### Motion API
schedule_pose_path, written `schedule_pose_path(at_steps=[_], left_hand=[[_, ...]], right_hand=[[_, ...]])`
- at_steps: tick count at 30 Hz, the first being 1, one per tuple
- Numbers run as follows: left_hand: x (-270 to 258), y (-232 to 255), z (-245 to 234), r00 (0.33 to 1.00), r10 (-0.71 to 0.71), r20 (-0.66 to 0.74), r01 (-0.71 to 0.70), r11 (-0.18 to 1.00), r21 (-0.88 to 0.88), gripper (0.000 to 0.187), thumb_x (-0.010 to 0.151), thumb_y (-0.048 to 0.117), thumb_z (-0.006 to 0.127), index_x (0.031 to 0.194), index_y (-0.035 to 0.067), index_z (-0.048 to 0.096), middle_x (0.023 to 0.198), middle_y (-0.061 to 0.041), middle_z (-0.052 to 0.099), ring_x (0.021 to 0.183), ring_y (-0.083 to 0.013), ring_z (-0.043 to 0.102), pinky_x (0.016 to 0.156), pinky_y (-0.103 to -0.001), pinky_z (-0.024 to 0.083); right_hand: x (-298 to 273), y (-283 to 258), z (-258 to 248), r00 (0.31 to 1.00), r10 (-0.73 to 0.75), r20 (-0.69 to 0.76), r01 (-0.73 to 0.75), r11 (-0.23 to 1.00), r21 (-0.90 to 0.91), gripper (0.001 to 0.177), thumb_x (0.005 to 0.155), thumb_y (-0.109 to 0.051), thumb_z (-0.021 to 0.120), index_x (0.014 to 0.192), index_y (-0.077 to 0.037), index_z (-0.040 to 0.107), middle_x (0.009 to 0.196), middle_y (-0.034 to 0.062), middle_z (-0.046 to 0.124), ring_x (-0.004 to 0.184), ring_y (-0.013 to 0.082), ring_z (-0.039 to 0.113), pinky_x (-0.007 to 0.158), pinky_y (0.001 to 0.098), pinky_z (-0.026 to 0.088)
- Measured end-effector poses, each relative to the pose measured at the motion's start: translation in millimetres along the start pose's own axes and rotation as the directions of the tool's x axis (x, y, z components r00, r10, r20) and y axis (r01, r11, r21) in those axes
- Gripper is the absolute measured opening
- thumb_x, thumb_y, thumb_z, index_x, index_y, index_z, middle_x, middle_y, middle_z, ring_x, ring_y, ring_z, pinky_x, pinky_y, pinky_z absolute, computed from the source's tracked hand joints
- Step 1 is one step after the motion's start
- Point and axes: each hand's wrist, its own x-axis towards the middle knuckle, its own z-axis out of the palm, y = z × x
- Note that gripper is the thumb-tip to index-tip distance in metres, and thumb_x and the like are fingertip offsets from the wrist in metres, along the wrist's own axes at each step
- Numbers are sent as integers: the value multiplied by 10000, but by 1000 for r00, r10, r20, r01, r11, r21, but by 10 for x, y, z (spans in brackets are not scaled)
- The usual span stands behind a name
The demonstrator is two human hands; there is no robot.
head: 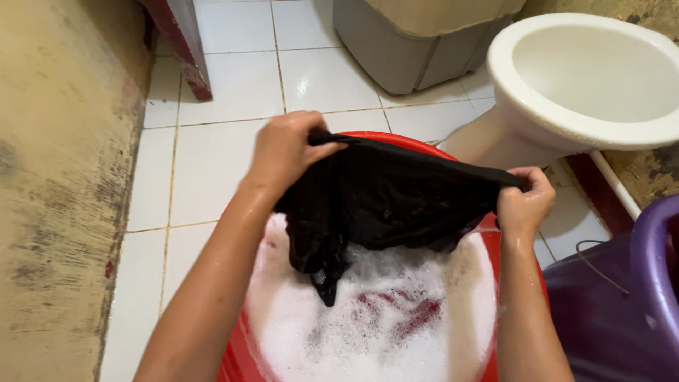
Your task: The person washes clothes by hand in a basin of soapy water, scrubbing a black shirt, a green cloth, a purple garment, a pink shirt, and a red shirt, then transfers them to a second basin to rinse.
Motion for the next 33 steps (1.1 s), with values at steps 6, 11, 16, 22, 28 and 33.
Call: schedule_pose_path(at_steps=[6, 11, 16, 22, 28, 33], left_hand=[[-575, -510, 1427, 995, -67, 77, 43, 960, 277, 327, 878, 193, 718, 1200, 153, 675, 1277, -173, 558, 1188, -357, 550, 994, -554, 440], [-1832, -347, 2315, 883, -231, 408, 139, 960, 241, 804, 863, 392, 729, 1509, 71, 376, 1601, -311, 166, 1447, -490, 182, 1080, -726, 173], [-1997, -1481, 2120, 806, 32, 591, 30, 995, -94, 844, 832, 515, 677, 1548, 176, 382, 1633, -221, 160, 1497, -413, 161, 1210, -623, 110], [-2072, -1522, 2583, 723, -330, 607, 118, 925, 362, 675, 993, 496, 577, 1549, 159, 397, 1660, -123, 309, 1586, -373, 226, 1286, -664, 115], [-2152, -1345, 2616, 752, -13, 659, 446, 746, -494, 963, 793, 450, 765, 1541, 144, 241, 1529, -187, 377, 1409, -350, 371, 1192, -484, 270], [-1777, -946, 2223, 722, -498, 480, 508, 853, 122, 642, 819, 472, 754, 1331, 131, 570, 1336, -154, 609, 1316, -311, 532, 1179, -448, 419]], right_hand=[[-249, 206, 126, 958, 54, 283, 136, 781, -609, 340, 698, -100, 742, 1036, -113, 779, 1035, 151, 740, 986, 352, 681, 886, 472, 525], [-967, 797, 662, 501, 76, 862, 561, 730, -390, 713, 779, -375, 761, 1447, -237, 555, 1533, 85, 373, 1442, 329, 341, 1171, 644, 224], [-1126, 1162, 766, 106, 304, 947, 854, 460, -243, 922, 836, -782, 514, 1617, -346, 289, 1717, 32, 142, 1518, 242, 127, 1200, 659, -26], [-1637, 1552, 1266, 676, 325, 661, -124, 935, -333, 725, 868, -628, 545, 1499, -304, 393, 1561, 48, 307, 1402, 262, 287, 1152, 618, 138], [-1448, 1574, 1061, 780, 472, 410, -426, 882, -204, 531, 900, -475, 577, 1380, -262, 498, 1404, 64, 471, 1286, 281, 445, 1104, 577, 301], [-1879, 1026, 1359, 863, -212, 458, 272, 960, -69, 375, 928, -347, 604, 1282, -227, 585, 1274, 78, 609, 1189, 297, 578, 1064, 542, 438]])
